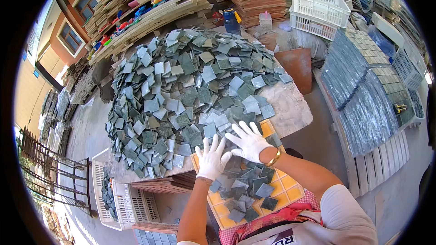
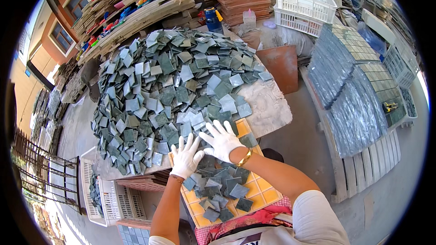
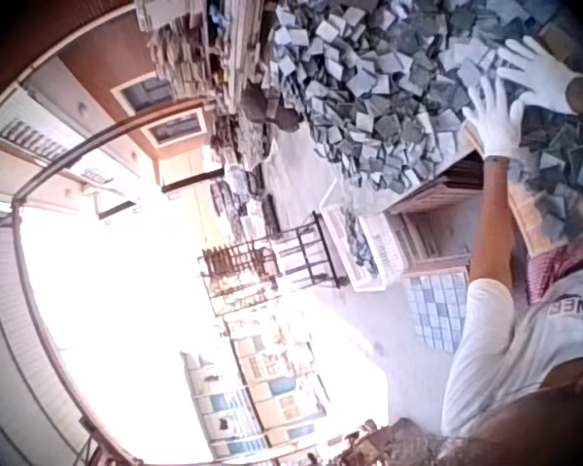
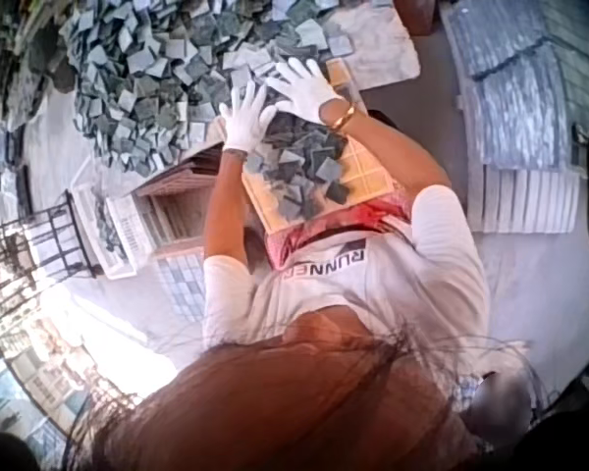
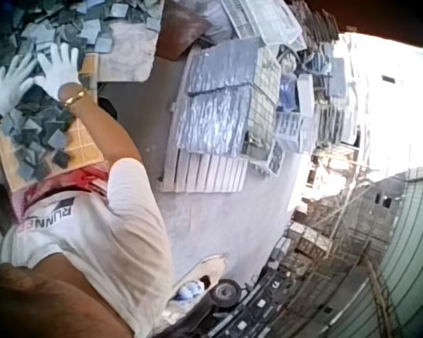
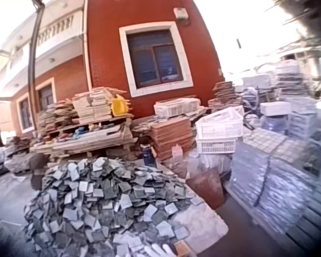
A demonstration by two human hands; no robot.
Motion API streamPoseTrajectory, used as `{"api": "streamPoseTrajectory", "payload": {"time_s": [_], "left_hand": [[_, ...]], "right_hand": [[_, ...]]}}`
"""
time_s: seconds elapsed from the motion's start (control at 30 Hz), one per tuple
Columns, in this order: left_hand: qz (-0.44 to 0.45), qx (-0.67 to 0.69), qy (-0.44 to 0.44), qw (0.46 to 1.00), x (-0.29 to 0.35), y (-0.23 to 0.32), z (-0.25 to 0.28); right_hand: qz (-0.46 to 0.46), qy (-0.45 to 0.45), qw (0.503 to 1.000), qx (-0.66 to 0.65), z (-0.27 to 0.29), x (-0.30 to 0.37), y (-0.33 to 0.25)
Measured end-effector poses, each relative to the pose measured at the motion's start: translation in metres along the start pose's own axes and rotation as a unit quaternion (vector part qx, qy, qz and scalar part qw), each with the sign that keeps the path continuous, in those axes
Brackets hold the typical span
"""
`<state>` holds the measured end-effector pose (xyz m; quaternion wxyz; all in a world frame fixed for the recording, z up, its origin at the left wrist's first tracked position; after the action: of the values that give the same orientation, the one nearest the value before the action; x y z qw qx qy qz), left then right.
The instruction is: The person places small square tiles into a grid frame, then flips the frame to reveal a completed tile sheet. They repeat this process with another frame, arranging tiles one by one into the grid.
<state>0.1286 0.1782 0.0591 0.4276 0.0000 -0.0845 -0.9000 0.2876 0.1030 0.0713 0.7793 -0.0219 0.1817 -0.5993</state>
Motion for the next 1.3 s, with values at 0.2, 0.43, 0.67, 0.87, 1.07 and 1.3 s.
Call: {"api": "streamPoseTrajectory", "payload": {"time_s": [0.2, 0.43, 0.67, 0.87, 1.07, 1.3], "left_hand": [[-0.012, 0.070, 0.033, 0.997, 0.125, 0.034, -0.021], [0.003, 0.027, 0.104, 0.994, 0.069, 0.035, -0.022], [0.026, 0.065, 0.111, 0.991, 0.065, 0.000, -0.035], [-0.011, 0.194, 0.062, 0.979, 0.152, 0.023, -0.027], [-0.040, 0.045, 0.103, 0.993, 0.105, 0.024, -0.029], [-0.001, 0.100, 0.103, 0.990, 0.058, 0.002, -0.027]], "right_hand": [[0.103, -0.048, 0.992, -0.057, -0.020, 0.107, -0.068], [0.129, -0.056, 0.989, -0.037, -0.011, 0.075, -0.045], [0.047, -0.021, 0.999, -0.003, -0.003, 0.087, -0.048], [0.165, -0.092, 0.982, -0.013, -0.001, 0.132, -0.082], [0.178, -0.108, 0.978, 0.011, -0.019, 0.068, -0.022], [0.058, -0.010, 0.998, 0.010, 0.013, 0.035, 0.017]]}}
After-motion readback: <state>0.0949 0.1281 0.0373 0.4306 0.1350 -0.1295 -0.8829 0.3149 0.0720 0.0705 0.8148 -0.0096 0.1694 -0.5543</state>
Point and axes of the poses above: each hand's wrist, its own x-axis away from the middle knuckle, its own z-axis out of the back of the hand, y = z × x, the point moved 3 cm from there along -x, towards the middle knuckle, and after that the axes turned 11 degrees about z, right-handed, at the moved point
